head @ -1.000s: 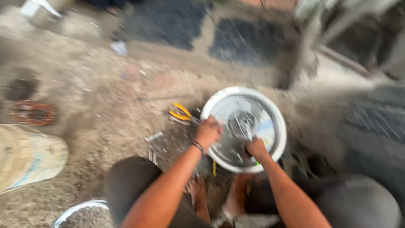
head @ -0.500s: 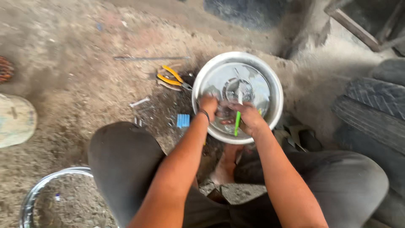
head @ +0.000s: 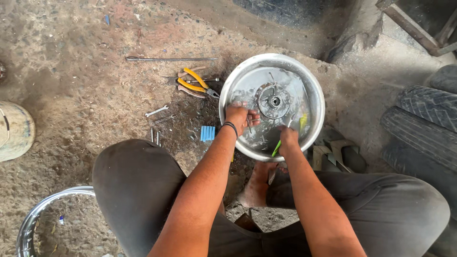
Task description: The person scrubs a metal hub-like part with a toothbrush inside a metal bowl filled with water. They repeatedly dip the part and brush into the water, scrubbing the surface and crevices of the metal object.
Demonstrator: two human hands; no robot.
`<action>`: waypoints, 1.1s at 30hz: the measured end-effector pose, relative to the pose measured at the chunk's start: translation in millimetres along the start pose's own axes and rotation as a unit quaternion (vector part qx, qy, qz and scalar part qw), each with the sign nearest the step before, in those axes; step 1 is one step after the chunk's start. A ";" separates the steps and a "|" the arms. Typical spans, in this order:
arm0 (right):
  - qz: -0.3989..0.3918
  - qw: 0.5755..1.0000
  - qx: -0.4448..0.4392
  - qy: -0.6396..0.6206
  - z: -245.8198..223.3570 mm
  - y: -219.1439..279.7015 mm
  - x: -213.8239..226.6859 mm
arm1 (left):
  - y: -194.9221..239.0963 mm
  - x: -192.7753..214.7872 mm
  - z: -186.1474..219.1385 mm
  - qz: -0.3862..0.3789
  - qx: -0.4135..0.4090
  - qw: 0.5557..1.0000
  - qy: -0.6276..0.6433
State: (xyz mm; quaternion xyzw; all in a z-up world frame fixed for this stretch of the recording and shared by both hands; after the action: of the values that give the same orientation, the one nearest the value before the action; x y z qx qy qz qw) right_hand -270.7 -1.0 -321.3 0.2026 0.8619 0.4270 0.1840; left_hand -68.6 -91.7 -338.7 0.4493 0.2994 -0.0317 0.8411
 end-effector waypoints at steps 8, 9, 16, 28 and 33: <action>-0.209 0.976 0.028 0.046 -56.1 86.1 -99.6 | -33.1 7.5 -2.7 -0.051 -0.164 0.983 -0.067; -0.168 0.983 0.032 0.064 -52.3 83.8 -89.5 | -32.0 8.5 -6.4 -0.035 -0.137 0.988 -0.067; 0.011 0.998 0.051 0.027 -6.9 4.5 -2.8 | -12.9 7.6 -11.0 0.025 -0.039 0.999 0.006; -0.103 0.957 0.122 0.244 -40.6 57.1 -83.7 | -24.4 18.2 -25.4 0.061 -0.048 0.991 -0.111; -0.126 0.900 0.215 0.358 -20.3 41.7 -90.6 | -28.5 7.3 -24.9 0.013 -0.101 0.992 -0.079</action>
State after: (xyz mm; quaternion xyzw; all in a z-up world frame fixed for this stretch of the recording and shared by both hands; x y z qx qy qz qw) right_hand -195.7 -37.2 -262.9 -0.0399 0.9586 0.2486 -0.1331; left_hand -83.7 -87.8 -373.8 0.3617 0.2273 -0.0258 0.9038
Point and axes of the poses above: each hand's wrist, its own y-axis away from the middle knuckle, its own x-axis out of the back of the hand, z = x × y, the point moved 9 cm from there along -y, towards the middle knuckle, and after that the axes turned 10 degrees about -z, right-handed, at the moved point
